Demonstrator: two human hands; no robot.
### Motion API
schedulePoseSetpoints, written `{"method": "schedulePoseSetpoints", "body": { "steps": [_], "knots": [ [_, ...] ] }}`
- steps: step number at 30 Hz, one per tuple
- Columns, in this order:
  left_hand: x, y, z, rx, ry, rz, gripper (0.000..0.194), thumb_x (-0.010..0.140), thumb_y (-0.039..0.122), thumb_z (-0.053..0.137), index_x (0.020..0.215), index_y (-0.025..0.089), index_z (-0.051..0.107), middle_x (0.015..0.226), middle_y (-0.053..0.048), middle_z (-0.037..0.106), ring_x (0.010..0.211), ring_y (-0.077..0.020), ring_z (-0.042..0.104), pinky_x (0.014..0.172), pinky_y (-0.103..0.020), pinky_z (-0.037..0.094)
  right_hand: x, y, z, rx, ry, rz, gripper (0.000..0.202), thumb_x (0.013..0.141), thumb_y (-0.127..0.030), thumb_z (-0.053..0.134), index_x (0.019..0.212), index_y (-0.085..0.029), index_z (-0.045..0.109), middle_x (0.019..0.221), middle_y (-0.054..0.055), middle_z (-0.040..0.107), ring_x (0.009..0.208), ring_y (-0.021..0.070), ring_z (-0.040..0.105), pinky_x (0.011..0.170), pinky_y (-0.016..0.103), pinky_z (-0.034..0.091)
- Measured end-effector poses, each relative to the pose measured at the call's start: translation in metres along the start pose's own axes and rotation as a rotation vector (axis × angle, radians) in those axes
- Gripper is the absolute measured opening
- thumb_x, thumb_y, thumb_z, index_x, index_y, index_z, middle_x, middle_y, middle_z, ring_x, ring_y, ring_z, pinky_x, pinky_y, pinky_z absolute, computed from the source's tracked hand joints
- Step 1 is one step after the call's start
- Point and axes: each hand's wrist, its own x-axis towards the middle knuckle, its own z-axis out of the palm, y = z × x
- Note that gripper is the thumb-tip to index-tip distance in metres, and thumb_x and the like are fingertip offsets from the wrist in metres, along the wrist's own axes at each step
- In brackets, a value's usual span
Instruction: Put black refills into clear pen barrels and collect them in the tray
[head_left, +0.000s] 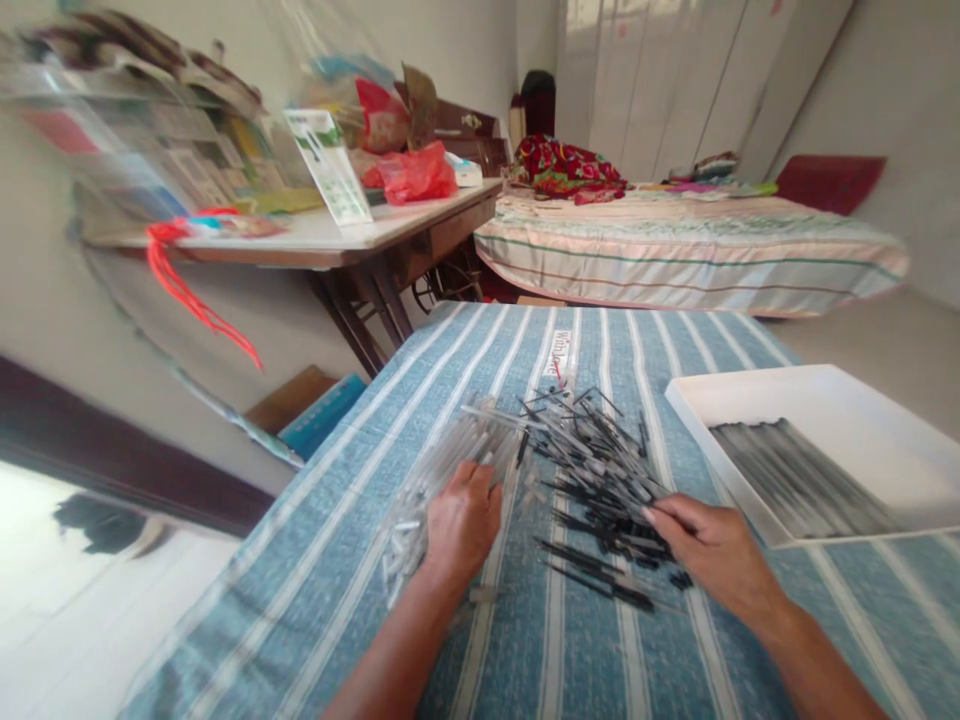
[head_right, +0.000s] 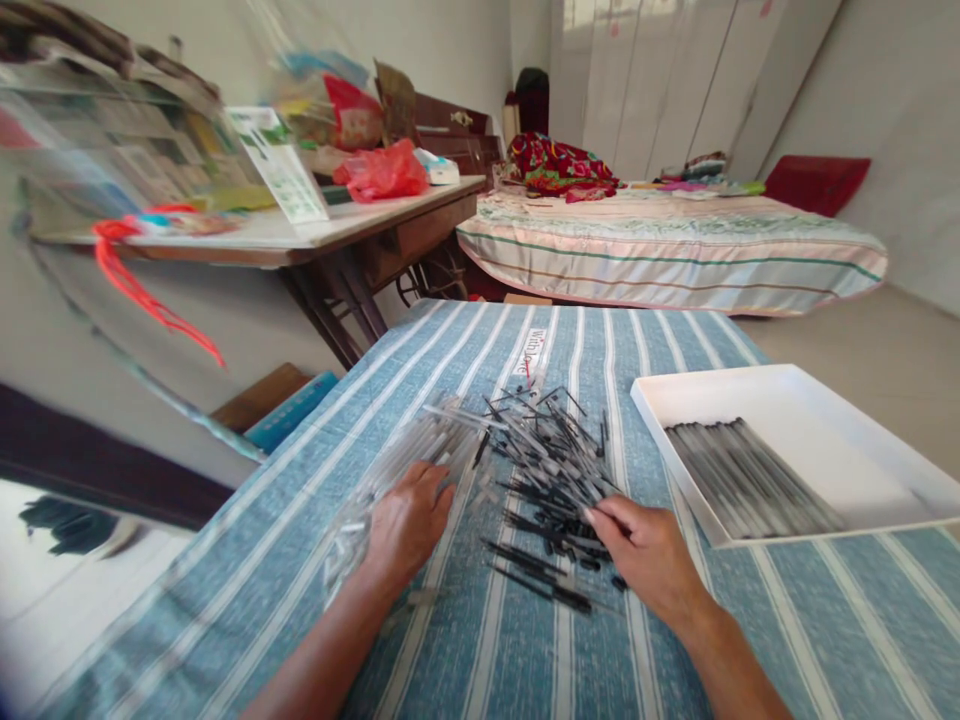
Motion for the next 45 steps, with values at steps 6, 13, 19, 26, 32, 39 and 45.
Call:
{"method": "schedulePoseSetpoints", "body": {
  "steps": [6, 13, 19, 26, 32, 39, 45],
  "knots": [
    [0.009, 0.014, 0.002, 0.179, -0.131, -0.029, 0.025, 0.087, 0.025, 0.04, 0.093, 0.014, 0.061, 0.097, -0.012, 0.061, 0.088, -0.0247, 0.062, 0.067, -0.03, 0.044, -0.001, 0.001, 0.0, 0.002, -0.012, 0.012, 0.034, 0.086, -0.04, 0.046, 0.068, -0.018, 0.065, 0.054, -0.002, 0.057, 0.05, 0.0128, 0.053, 0.05, 0.023, 0.041],
    [0.012, 0.014, 0.001, 0.171, -0.182, -0.044, 0.017, 0.083, 0.023, 0.044, 0.084, 0.015, 0.059, 0.094, -0.011, 0.065, 0.085, -0.0232, 0.064, 0.068, -0.029, 0.043, -0.002, -0.001, 0.006, -0.081, -0.115, -0.024, 0.031, 0.087, -0.036, 0.045, 0.068, -0.018, 0.063, 0.053, -0.002, 0.054, 0.049, 0.0122, 0.052, 0.052, 0.022, 0.038],
    [0.012, 0.007, 0.001, 0.08, -0.114, -0.065, 0.014, 0.079, 0.022, 0.044, 0.079, 0.017, 0.057, 0.085, -0.008, 0.066, 0.077, -0.0215, 0.063, 0.062, -0.028, 0.04, -0.003, -0.002, 0.005, -0.196, -0.189, -0.04, 0.025, 0.086, -0.034, 0.048, 0.077, -0.02, 0.065, 0.057, -0.001, 0.061, 0.052, 0.0135, 0.057, 0.053, 0.022, 0.039],
    [0.002, 0.01, 0.0, -0.526, -0.018, -0.077, 0.012, 0.073, 0.028, 0.054, 0.075, 0.016, 0.057, 0.065, 0.0, 0.06, 0.057, -0.0132, 0.055, 0.055, -0.023, 0.04, -0.003, -0.003, 0.01, -0.379, -0.119, -0.242, 0.025, 0.089, -0.028, 0.044, 0.089, -0.022, 0.067, 0.073, 0.003, 0.072, 0.061, 0.0159, 0.065, 0.057, 0.023, 0.04],
    [-0.003, 0.017, 0.002, -1.186, -0.155, -0.142, 0.021, 0.065, 0.023, 0.062, 0.083, 0.015, 0.053, 0.069, 0.002, 0.062, 0.045, -0.0081, 0.049, 0.042, -0.02, 0.04, -0.004, -0.023, 0.018, -0.474, -0.165, -0.342, 0.023, 0.089, -0.024, 0.044, 0.09, -0.021, 0.067, 0.067, 0.002, 0.071, 0.058, 0.0151, 0.064, 0.055, 0.023, 0.036],
    [-0.007, 0.023, -0.012, -1.303, -0.238, -0.216, 0.022, 0.074, 0.031, 0.059, 0.087, 0.013, 0.057, 0.062, 0.002, 0.063, 0.033, -0.0028, 0.04, 0.035, -0.016, 0.024, 0.002, -0.031, 0.023, -0.568, -0.136, -0.218, 0.023, 0.089, -0.024, 0.043, 0.087, -0.021, 0.067, 0.069, 0.002, 0.071, 0.062, 0.0176, 0.067, 0.054, 0.025, 0.036],
    [-0.01, 0.023, -0.015, -1.307, -0.325, -0.205, 0.046, 0.078, 0.04, 0.057, 0.113, 0.011, 0.054, 0.055, 0.003, 0.062, 0.03, -0.0037, 0.038, 0.036, -0.017, 0.022, 0.019, -0.041, 0.023, -0.761, -0.276, -0.025, 0.023, 0.089, -0.024, 0.042, 0.084, -0.021, 0.065, 0.068, 0.008, 0.071, 0.063, 0.0239, 0.068, 0.05, 0.028, 0.038]
  ]
}}
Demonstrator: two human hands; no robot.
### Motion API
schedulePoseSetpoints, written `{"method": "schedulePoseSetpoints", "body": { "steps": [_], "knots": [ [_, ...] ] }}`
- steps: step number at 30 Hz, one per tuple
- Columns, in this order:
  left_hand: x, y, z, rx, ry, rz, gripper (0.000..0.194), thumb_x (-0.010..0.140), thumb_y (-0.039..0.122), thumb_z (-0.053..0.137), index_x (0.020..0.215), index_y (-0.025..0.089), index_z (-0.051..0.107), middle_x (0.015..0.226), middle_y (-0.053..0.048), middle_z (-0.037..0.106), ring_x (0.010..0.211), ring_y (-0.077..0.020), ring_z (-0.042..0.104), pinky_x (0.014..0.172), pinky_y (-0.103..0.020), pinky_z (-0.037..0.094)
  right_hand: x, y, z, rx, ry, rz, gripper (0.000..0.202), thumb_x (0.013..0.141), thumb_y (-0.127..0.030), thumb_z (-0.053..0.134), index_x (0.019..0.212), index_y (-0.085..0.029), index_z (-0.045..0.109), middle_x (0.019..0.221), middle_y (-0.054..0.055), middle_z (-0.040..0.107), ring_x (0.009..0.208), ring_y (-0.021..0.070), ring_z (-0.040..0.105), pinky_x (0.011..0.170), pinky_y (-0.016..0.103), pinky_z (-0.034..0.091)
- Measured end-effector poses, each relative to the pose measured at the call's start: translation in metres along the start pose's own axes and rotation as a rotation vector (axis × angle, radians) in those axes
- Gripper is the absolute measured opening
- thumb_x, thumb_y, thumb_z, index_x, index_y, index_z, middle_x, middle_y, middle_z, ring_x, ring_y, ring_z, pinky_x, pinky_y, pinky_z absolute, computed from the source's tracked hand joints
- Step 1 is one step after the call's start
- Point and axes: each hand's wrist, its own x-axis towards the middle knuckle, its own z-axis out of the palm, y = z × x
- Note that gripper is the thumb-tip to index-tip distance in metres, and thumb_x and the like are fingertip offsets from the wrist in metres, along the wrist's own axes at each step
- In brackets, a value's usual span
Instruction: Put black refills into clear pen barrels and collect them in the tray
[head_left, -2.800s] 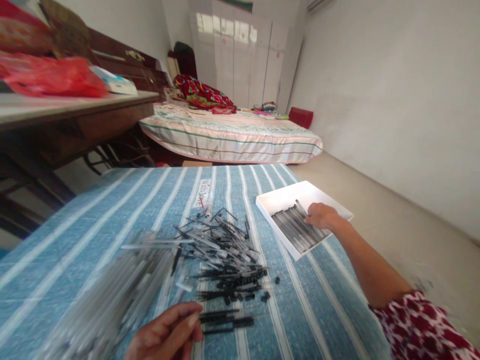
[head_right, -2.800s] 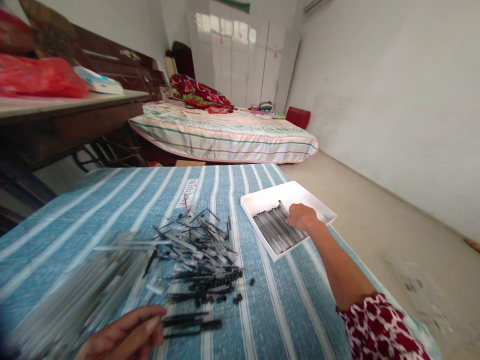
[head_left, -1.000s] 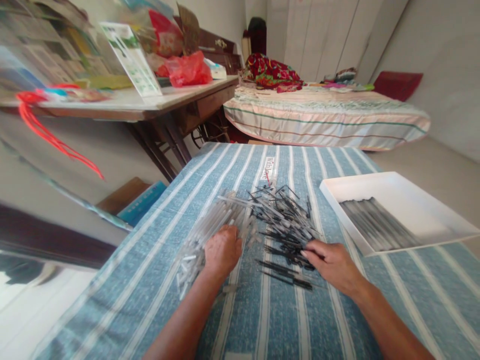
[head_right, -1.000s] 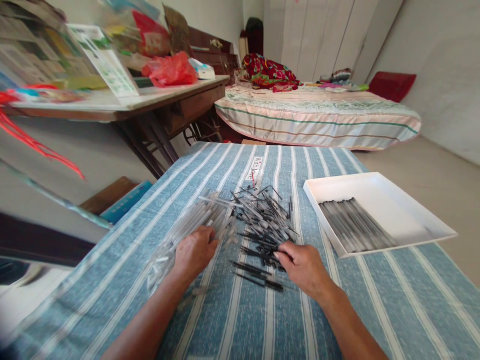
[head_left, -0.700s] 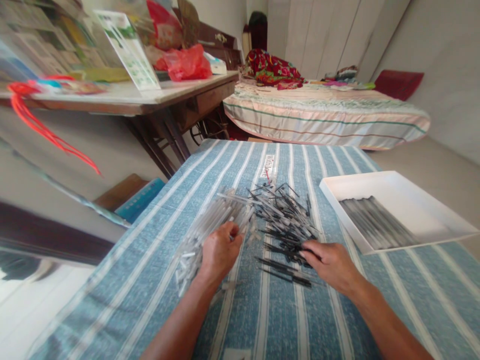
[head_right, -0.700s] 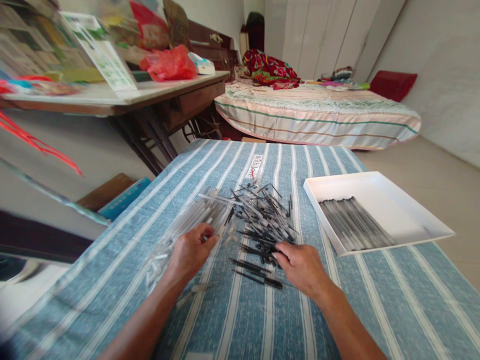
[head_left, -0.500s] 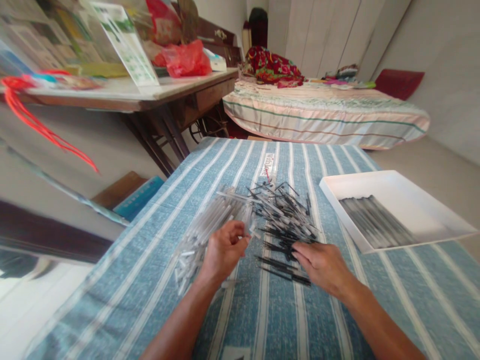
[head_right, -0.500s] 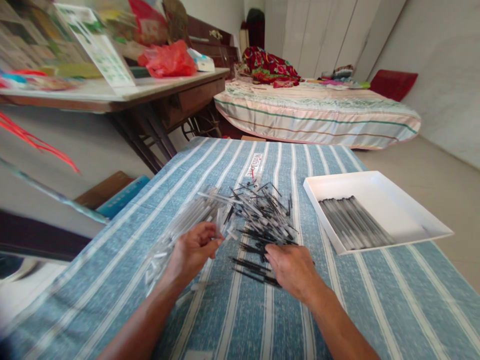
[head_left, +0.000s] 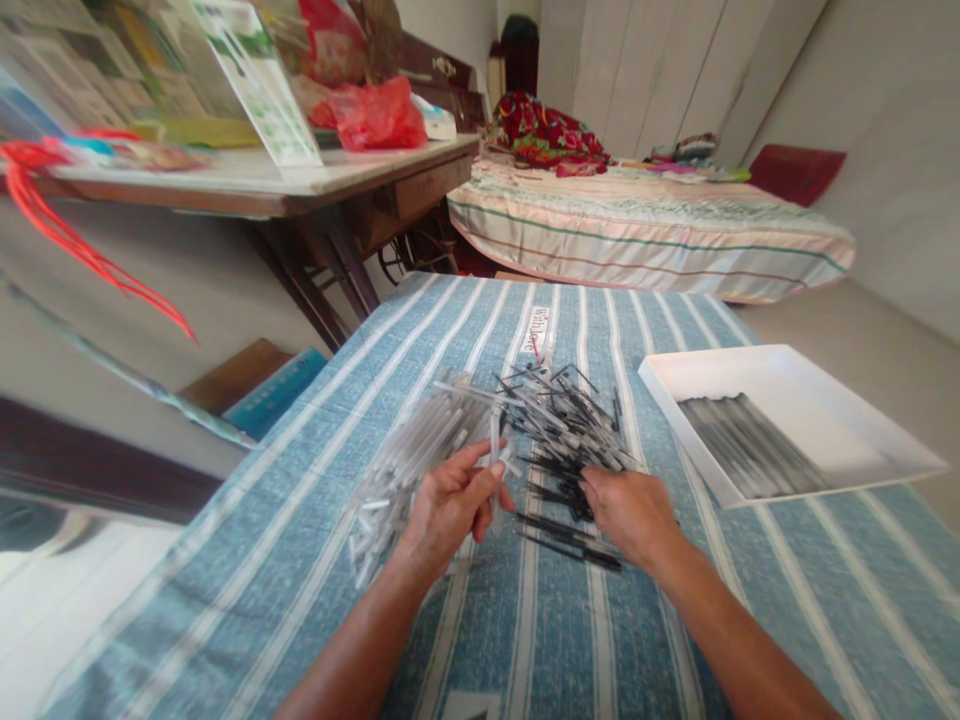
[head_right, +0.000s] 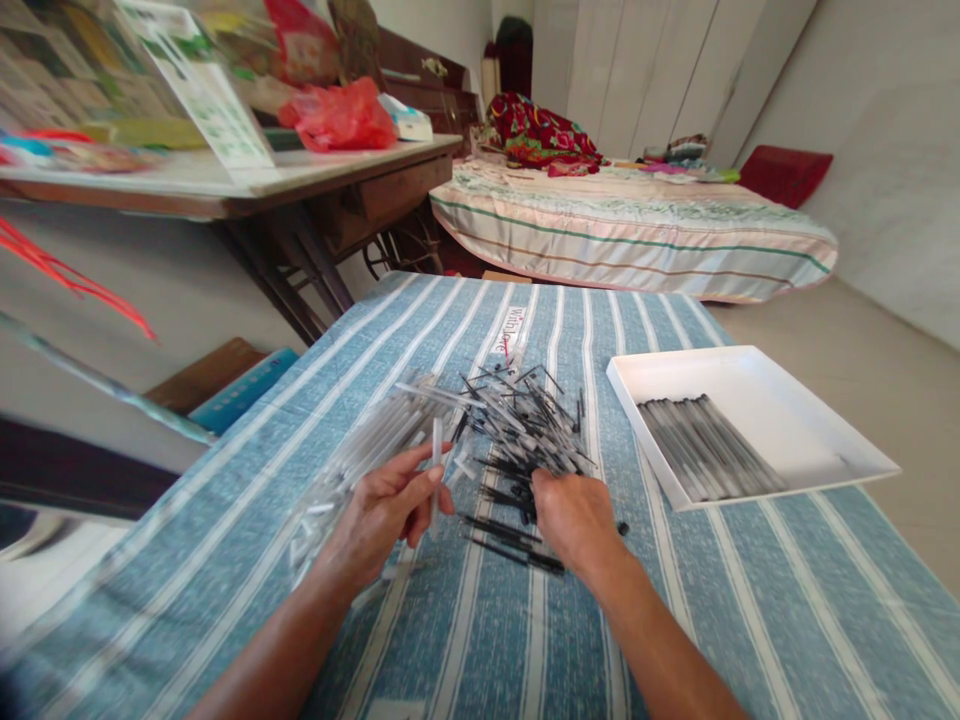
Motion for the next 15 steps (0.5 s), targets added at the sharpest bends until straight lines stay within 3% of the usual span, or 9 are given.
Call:
{"method": "schedulePoseSetpoints", "body": {
  "steps": [4, 8, 11, 15],
  "knots": [
    [0.001, -0.004, -0.003, 0.021, -0.021, 0.025, 0.036, 0.077, 0.035, 0.058, 0.104, 0.012, 0.059, 0.061, 0.0, 0.065, 0.032, -0.0032, 0.037, 0.035, -0.017, 0.025, 0.005, -0.004, -0.003, -0.012, -0.085, 0.037, 0.023, 0.088, -0.025, 0.043, 0.084, -0.02, 0.065, 0.071, 0.011, 0.071, 0.068, 0.026, 0.068, 0.052, 0.029, 0.04],
    [0.002, -0.01, -0.007, 0.168, -0.003, 0.078, 0.018, 0.076, 0.03, 0.058, 0.08, 0.013, 0.063, 0.055, 0.003, 0.058, 0.036, -0.0044, 0.039, 0.037, -0.017, 0.029, 0.004, -0.001, -0.002, -0.005, -0.06, 0.038, 0.021, 0.086, -0.023, 0.045, 0.083, -0.022, 0.066, 0.071, 0.009, 0.072, 0.068, 0.0247, 0.068, 0.053, 0.028, 0.041],
    [0.003, -0.015, -0.009, 0.384, 0.074, 0.208, 0.017, 0.079, 0.028, 0.055, 0.077, 0.013, 0.064, 0.051, 0.005, 0.05, 0.041, -0.0069, 0.044, 0.04, -0.018, 0.033, 0.0, 0.011, 0.001, 0.028, 0.031, -0.003, 0.022, 0.087, -0.025, 0.045, 0.082, -0.023, 0.067, 0.067, 0.005, 0.071, 0.064, 0.0224, 0.068, 0.052, 0.026, 0.04],
    [0.002, -0.018, -0.011, 0.706, 0.191, 0.493, 0.017, 0.082, 0.022, 0.053, 0.089, 0.013, 0.066, 0.07, -0.002, 0.062, 0.06, -0.0118, 0.057, 0.057, -0.021, 0.043, -0.009, 0.032, 0.007, 0.179, 0.293, -0.095, 0.024, 0.089, -0.029, 0.045, 0.086, -0.023, 0.068, 0.073, 0.003, 0.073, 0.06, 0.0175, 0.067, 0.054, 0.024, 0.043]
  ]
}}
